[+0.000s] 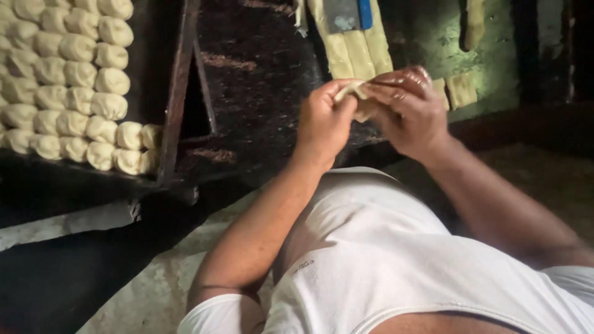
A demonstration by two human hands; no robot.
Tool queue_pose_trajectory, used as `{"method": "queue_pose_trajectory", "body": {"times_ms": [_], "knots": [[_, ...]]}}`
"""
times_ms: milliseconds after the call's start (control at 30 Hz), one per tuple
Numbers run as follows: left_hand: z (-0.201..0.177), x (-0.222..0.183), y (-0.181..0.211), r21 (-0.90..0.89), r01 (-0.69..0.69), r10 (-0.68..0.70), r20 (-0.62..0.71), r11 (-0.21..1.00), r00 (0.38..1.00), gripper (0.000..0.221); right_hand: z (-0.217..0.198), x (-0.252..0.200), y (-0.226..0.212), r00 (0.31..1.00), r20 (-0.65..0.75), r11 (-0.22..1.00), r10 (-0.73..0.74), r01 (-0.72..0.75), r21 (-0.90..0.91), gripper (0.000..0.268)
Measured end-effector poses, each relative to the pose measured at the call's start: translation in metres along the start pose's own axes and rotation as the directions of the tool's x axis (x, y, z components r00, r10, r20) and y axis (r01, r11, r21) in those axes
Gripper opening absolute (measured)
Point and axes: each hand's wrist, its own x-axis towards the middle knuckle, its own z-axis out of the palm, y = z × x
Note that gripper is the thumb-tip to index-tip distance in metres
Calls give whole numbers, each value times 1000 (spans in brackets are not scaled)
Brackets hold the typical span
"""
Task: Shaping and folding pieces of dough on a bakery workbench.
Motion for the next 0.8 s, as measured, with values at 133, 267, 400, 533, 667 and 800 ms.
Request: {"method": "queue_pose_trajectory", "body": {"times_ms": [133,267,400,533,667,800], "knots": [[9,3,5,-374,154,-124,104,915,987,19,-21,0,-8,957,-28,946,-289,281,-162,41],[27,0,14,91,-217,216,18,972,976,15,-37,-23,48,983,105,986,-152,144,79,26],[43,-2,20,187,-356,325,179,915,929,13,-54,-13,57,961,119,814,250,-276,511,13],[54,10,7,49,-330,309,250,943,918,16,-74,-15,85,786,501,347,362,-612,710,27],[86,19,33,64,-72,45,360,995,932,48,-82,-17,91,961,128,895,247,-277,349,25],[102,36,-1,160,-110,52,332,981,942,26,-70,-41,94,977,-187,994,-104,95,-60,19]]}}
